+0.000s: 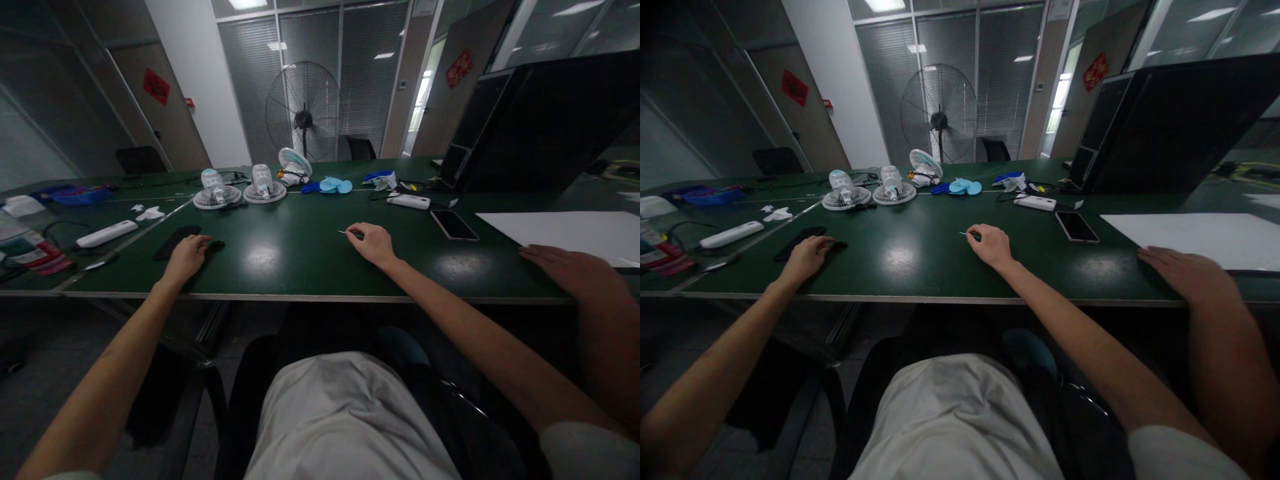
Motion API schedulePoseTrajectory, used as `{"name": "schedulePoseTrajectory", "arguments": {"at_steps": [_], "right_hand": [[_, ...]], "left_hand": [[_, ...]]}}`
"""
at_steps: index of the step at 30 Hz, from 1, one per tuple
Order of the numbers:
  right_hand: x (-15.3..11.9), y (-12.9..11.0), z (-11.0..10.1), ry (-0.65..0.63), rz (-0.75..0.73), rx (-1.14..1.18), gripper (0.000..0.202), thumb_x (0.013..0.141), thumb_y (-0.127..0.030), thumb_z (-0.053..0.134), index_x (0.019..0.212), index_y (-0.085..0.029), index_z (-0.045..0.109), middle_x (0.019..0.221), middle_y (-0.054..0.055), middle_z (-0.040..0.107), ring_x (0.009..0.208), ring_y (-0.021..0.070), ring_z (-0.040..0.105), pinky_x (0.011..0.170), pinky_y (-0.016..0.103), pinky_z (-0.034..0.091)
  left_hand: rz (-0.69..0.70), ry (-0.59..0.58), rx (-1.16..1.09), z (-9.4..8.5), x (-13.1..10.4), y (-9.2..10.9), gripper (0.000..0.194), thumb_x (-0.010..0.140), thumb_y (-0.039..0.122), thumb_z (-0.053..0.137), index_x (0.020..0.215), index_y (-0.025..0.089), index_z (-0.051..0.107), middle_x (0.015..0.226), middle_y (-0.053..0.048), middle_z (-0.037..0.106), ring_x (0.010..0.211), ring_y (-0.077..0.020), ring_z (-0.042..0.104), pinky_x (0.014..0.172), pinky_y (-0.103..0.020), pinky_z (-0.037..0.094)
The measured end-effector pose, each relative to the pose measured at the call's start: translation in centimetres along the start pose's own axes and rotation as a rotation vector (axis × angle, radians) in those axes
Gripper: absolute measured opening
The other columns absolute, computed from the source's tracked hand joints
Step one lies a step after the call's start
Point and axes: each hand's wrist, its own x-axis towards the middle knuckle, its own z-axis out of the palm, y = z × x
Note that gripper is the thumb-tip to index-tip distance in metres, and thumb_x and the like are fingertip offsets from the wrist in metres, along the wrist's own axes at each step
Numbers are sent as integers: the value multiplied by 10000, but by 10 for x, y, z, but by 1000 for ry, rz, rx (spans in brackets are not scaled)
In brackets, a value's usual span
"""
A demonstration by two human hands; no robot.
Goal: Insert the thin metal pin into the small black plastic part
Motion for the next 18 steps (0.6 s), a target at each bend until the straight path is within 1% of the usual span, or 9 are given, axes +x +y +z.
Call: {"name": "schedulePoseTrajectory", "arguments": {"at_steps": [5,8,11,13,15,18], "right_hand": [[1,1,-2,-14,2,2,254,1018,-417,597,1120,-266,773,1076,75,796,953,292,736,778,433,566],[5,5,-1,-23,5,-27,257,1023,-404,586,1132,-251,762,1090,88,787,958,296,731,764,430,564],[14,12,2,-53,-14,-110,255,1022,-387,579,1127,-240,759,1089,112,779,954,308,724,758,435,558],[23,19,3,-79,-30,-167,262,1020,-379,579,1139,-229,758,1092,131,774,941,317,724,764,446,557],[31,27,5,-45,31,-203,268,1023,-369,574,1150,-219,756,1107,147,772,947,324,725,772,446,556],[41,37,6,77,271,-204,291,1037,-375,552,1160,-210,758,1098,170,772,963,339,731,793,450,557]], "left_hand": [[-61,0,-22,-5,-1,8,382,927,328,450,1134,185,738,1215,-145,673,1093,-301,663,1009,-396,500],[-54,22,-25,-8,-3,13,360,939,354,449,1086,188,732,1235,-144,672,1108,-296,658,1029,-388,492],[-65,27,-38,-9,-4,12,369,959,376,430,1109,202,719,1218,-130,705,1104,-293,671,995,-377,503],[-92,34,-62,-8,-5,9,389,977,385,419,1171,210,707,1142,-113,740,1056,-293,691,949,-377,514],[-92,56,-81,-7,-5,4,415,991,385,411,1228,210,703,1094,-101,755,1018,-291,700,931,-381,517],[-46,83,-81,-5,-3,0,430,993,383,423,1228,207,737,1148,-106,744,1037,-292,691,964,-387,513]]}}
